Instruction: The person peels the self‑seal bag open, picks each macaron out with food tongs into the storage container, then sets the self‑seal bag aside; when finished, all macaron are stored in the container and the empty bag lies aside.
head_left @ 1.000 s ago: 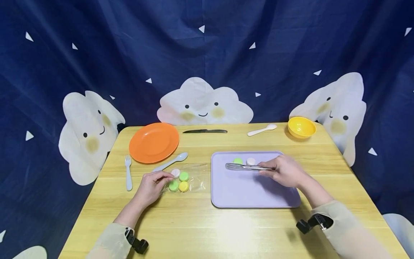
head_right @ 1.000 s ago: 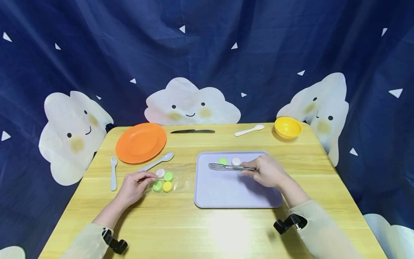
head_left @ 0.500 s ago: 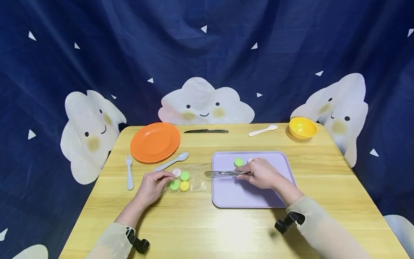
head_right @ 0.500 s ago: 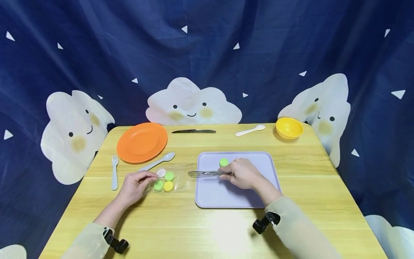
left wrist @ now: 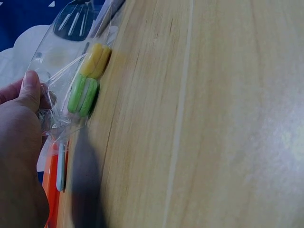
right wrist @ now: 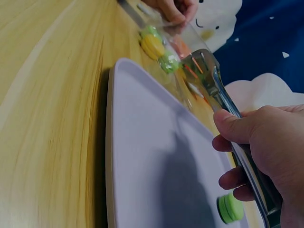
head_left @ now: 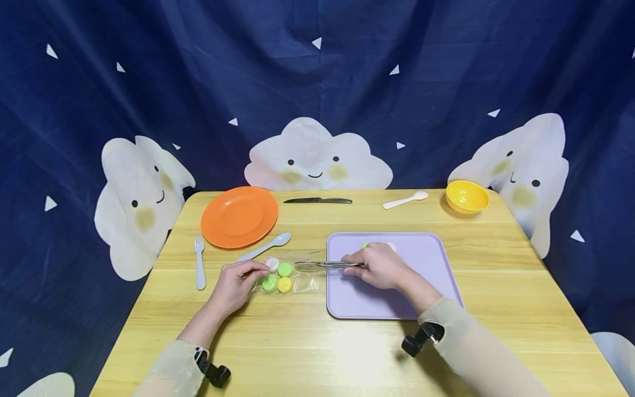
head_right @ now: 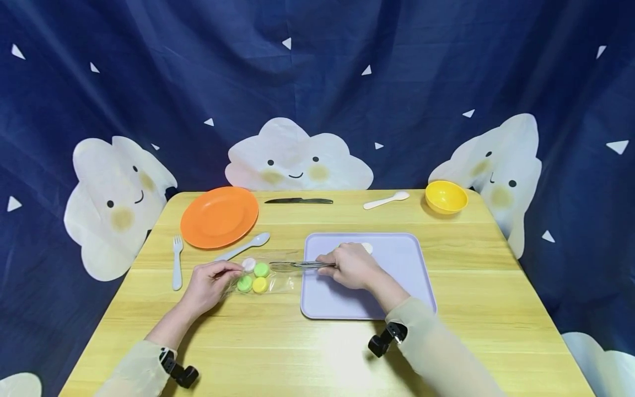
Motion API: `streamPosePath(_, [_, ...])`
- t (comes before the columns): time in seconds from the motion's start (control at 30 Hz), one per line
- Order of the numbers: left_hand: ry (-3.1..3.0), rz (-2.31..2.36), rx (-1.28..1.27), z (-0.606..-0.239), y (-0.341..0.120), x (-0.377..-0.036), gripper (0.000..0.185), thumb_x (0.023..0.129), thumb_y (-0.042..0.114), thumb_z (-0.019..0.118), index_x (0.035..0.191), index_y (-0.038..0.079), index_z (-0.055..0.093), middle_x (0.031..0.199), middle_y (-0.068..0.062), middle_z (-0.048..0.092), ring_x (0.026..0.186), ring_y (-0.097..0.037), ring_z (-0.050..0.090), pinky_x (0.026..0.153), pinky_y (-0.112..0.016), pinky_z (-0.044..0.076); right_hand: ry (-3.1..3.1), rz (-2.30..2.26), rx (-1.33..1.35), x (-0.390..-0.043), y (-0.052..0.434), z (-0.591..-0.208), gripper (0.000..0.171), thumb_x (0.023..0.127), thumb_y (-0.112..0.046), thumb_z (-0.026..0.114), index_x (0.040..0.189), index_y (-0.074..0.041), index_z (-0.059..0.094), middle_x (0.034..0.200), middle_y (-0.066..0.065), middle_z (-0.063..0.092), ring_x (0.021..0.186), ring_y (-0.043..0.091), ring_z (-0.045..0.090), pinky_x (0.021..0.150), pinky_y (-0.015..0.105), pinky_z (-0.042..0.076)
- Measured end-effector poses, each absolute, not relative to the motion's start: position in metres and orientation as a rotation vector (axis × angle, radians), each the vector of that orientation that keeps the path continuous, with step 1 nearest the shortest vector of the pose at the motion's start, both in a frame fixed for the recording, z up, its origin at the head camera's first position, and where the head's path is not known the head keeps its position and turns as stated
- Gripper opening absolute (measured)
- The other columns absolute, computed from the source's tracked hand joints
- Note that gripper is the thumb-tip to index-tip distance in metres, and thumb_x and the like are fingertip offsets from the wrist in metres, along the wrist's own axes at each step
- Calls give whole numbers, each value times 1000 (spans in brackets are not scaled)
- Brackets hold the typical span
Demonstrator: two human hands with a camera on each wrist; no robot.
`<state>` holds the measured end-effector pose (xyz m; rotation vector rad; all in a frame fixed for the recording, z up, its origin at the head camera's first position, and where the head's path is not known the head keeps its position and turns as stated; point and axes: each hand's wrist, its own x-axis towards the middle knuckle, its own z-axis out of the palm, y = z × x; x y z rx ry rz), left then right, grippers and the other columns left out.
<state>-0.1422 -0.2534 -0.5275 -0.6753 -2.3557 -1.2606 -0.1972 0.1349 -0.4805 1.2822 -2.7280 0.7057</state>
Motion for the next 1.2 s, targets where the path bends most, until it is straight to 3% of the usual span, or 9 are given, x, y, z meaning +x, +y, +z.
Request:
streamPosePath(0.13, [-2335,-1273,-687,-527,-252,-141,23,84,-10,83,95,9,82,96,1,79,90,-21,76,83,-14,56,-2715,720,1304,-197,124,-481,24,95,-32,82,116,-21,83,99,-9,80,68,7,64,64,39,54])
streamPosePath(0.3, [-2309,-1269,-701,-528,-249,-141,26,82,-12,84,95,10,82,96,-3,79,90,-25,76,84,-14,56,-2748,684,1298,-196,114,-481,36,95,-37,81,125,-17,80,107,-4,80,83,17,74,71,43,58])
streamPosePath(0.47, [-2304,-1282,-709,-528,-249,-141,25,83,-11,83,95,11,82,96,-3,79,90,-26,77,86,-15,56,-2798,662,1263,-195,105,-482,47,93,-41,82,131,-15,76,109,-3,80,91,22,75,78,46,60])
streamPosePath(0.7, [-2303,-1303,-717,-528,-250,-141,24,84,-10,83,94,12,82,96,-2,79,89,-24,76,84,-16,57,-2825,616,1252,-199,97,-482,46,96,-43,79,132,-14,75,114,-1,79,99,25,75,82,47,60])
streamPosePath(0.87, [-2313,-1283,-711,-528,-249,-141,25,83,-11,83,95,11,82,96,-3,79,90,-24,76,84,-15,57,-2861,573,1277,-202,95,-482,42,95,-43,79,128,-16,77,108,-2,79,90,22,74,79,46,59])
streamPosePath(1.07, [-2314,-1264,-713,-528,-249,-141,27,82,-13,83,95,11,82,96,-1,79,90,-22,76,84,-16,57,-2864,573,1309,-202,94,-485,42,96,-41,79,130,-17,77,117,-1,78,91,23,75,84,47,59])
streamPosePath(1.2, [-2315,-1255,-710,-529,-249,-141,27,82,-13,84,95,11,82,97,0,79,90,-21,76,84,-16,57,-2838,606,1314,-201,96,-486,40,96,-40,79,129,-17,78,112,-1,79,85,21,74,80,47,59])
